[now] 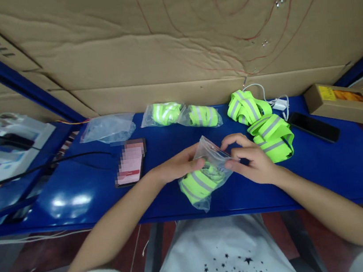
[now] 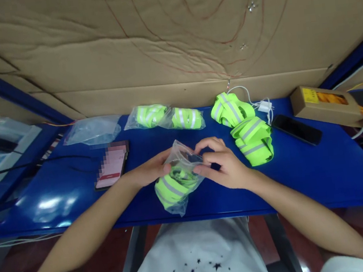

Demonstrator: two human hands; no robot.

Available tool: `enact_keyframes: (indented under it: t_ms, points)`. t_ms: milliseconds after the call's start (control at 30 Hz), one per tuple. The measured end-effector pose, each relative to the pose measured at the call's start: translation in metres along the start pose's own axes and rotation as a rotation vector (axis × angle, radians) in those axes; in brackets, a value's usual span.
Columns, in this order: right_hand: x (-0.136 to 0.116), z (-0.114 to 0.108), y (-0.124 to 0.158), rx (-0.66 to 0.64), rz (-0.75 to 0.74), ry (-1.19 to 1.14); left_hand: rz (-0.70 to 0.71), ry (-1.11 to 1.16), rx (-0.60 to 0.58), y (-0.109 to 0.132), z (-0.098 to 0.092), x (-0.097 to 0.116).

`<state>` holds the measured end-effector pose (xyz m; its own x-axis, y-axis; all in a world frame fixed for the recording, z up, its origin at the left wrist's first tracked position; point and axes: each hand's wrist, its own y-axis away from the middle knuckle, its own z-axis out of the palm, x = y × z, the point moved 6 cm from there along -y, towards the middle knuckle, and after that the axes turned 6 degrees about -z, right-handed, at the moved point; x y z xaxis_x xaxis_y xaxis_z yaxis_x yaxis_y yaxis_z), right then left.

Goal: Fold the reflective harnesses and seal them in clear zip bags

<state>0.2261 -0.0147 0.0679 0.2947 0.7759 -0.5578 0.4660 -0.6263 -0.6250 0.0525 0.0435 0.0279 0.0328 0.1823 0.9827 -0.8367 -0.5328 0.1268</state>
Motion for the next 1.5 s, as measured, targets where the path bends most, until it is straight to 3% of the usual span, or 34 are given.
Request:
enact_keyframes:
  t_ms: [133, 267, 467, 600, 767, 1000, 1233, 1500]
  points:
    - [0.007, 0.007, 0.004, 0.011, 0.073, -0.062, -0.062, 0.163, 0.204, 0.000, -0.012, -0.011]
    - [0.013, 0.005, 0.004, 0.059, 0.137, -0.054, -0.055, 0.107, 0.432, 0.002, -0.017, -0.013]
    - [0.028, 0.002, 0.011, 0.147, 0.292, -0.054, 0.051, 0.076, 0.566, 0.007, -0.016, -0.006]
    - [0.036, 0.001, 0.016, 0.258, 0.414, -0.229, 0.061, 0.217, 0.516, 0.009, -0.018, -0.004]
    - [0.039, 0.007, 0.015, 0.196, 0.539, -0.266, 0.081, 0.164, 0.478, 0.012, -0.013, 0.003]
    - [0.035, 0.004, 0.014, 0.164, 0.521, -0.186, 0.132, 0.081, 0.583, 0.015, -0.017, 0.007]
    - [0.031, -0.002, 0.012, 0.186, 0.468, -0.143, 0.263, -0.132, 0.581, 0.022, -0.010, 0.022]
    - [0.025, -0.001, 0.013, 0.198, 0.405, -0.105, 0.288, -0.141, 0.603, 0.022, -0.006, 0.023]
